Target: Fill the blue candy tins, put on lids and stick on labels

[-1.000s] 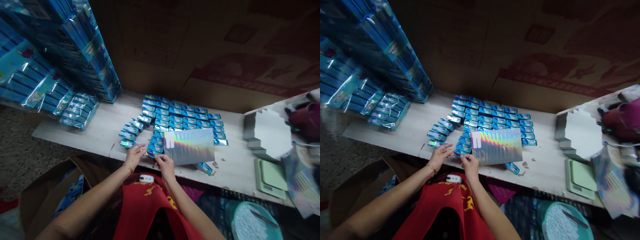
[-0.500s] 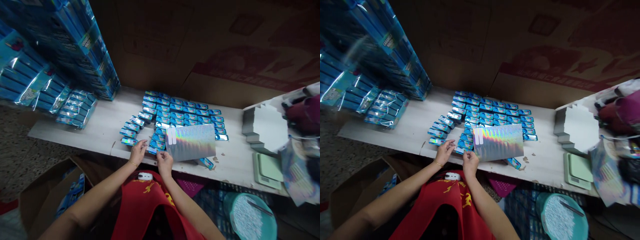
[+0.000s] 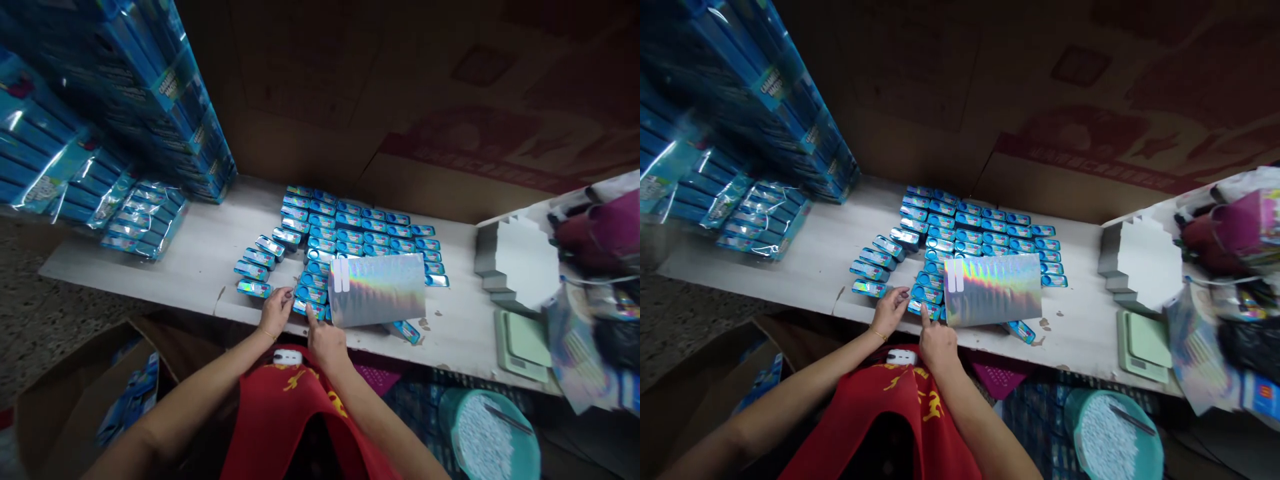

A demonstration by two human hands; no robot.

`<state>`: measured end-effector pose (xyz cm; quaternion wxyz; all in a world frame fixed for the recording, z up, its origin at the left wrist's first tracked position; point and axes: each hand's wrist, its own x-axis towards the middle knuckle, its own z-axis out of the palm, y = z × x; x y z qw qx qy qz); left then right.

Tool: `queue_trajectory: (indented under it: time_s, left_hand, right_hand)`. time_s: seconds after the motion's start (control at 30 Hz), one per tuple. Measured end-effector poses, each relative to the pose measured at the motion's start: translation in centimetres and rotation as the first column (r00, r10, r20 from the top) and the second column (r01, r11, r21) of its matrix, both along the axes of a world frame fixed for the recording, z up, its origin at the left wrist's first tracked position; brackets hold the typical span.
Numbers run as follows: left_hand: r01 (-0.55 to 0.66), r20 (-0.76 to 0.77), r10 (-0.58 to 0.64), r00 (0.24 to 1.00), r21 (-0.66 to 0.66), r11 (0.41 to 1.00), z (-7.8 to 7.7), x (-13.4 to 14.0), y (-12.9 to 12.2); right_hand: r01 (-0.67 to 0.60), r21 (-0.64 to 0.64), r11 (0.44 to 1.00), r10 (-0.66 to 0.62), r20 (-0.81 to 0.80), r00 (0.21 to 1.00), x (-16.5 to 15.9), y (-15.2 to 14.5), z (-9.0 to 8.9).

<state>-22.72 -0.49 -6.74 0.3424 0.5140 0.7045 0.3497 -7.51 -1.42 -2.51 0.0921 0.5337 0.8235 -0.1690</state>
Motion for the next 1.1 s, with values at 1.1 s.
queue_trajectory:
  time_s: [1.1]
  left_hand:
    - [-0.037, -0.764, -0.127, 0.632, -0.194, 0.980, 1.9, -9.7, 8.7]
  right_hand:
    - [-0.040, 0.254, 0.967, 0.141, -0.396, 0.907, -19.8, 18.3, -3.0]
